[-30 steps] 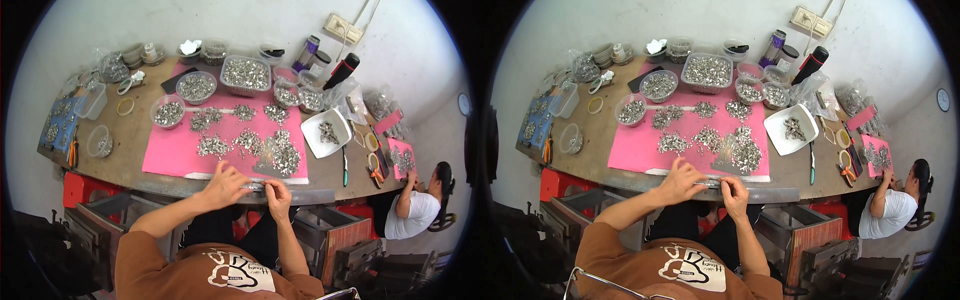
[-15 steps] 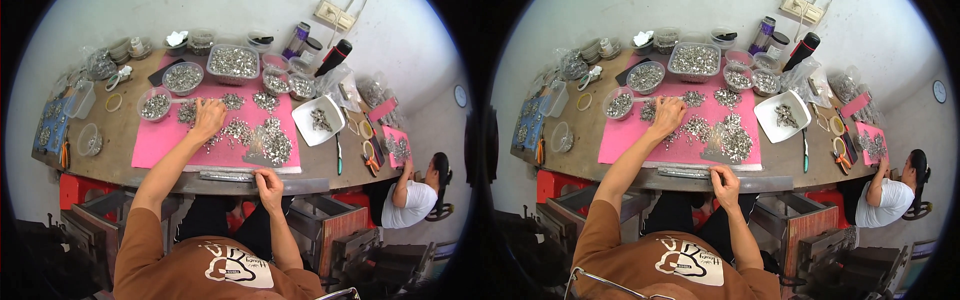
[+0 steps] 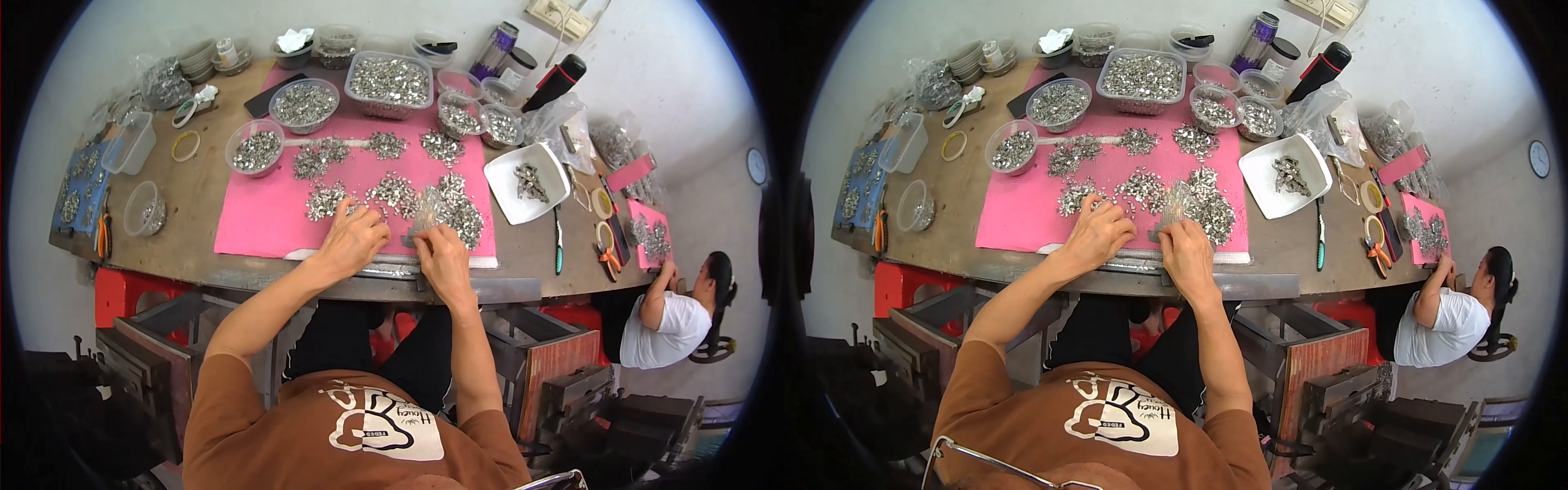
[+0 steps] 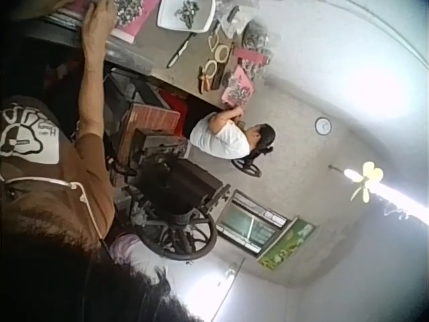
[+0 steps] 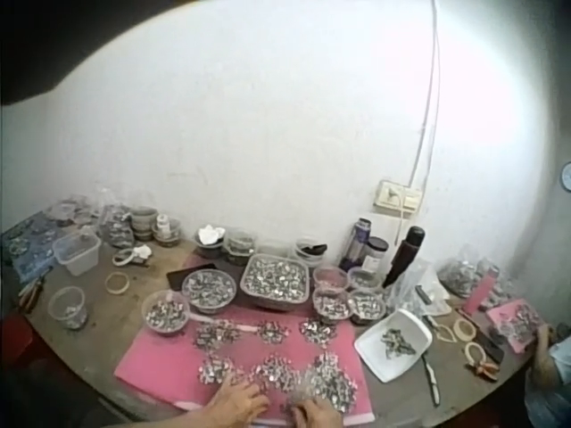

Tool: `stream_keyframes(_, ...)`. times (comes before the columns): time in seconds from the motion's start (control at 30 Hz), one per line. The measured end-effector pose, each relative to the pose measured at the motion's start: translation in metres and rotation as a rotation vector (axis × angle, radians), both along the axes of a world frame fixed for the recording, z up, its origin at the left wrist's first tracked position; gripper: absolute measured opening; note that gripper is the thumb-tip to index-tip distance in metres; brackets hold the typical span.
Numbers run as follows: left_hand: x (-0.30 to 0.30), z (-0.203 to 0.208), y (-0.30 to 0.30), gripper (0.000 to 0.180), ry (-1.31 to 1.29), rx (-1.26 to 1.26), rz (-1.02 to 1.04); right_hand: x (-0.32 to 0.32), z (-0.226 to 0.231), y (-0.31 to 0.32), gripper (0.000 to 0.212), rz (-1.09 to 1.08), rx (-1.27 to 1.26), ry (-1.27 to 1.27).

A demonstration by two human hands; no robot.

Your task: The person sorts and arranges small metal pieces on a workspace using a ruler.

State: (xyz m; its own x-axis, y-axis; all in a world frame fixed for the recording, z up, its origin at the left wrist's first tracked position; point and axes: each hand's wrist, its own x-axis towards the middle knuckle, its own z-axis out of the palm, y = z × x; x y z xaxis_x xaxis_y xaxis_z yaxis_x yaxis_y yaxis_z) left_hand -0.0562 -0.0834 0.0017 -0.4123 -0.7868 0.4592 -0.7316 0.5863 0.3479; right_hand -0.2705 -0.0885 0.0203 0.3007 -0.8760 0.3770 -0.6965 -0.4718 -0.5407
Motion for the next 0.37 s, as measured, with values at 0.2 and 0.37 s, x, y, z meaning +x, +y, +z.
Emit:
stream_keyframes(0.2,-0.004,-0.006,0.003,0.006,0.117,0.054,0.02,0.013,-0.012,-0.004,0.012,-0.028,-0.053,0.137)
stream_keyframes(0.37,-0.004,-0.01,0.002,0.011,0.045,0.089,0.001,0.014,-0.016,-0.006,0.013,-0.044,-0.105,0.121)
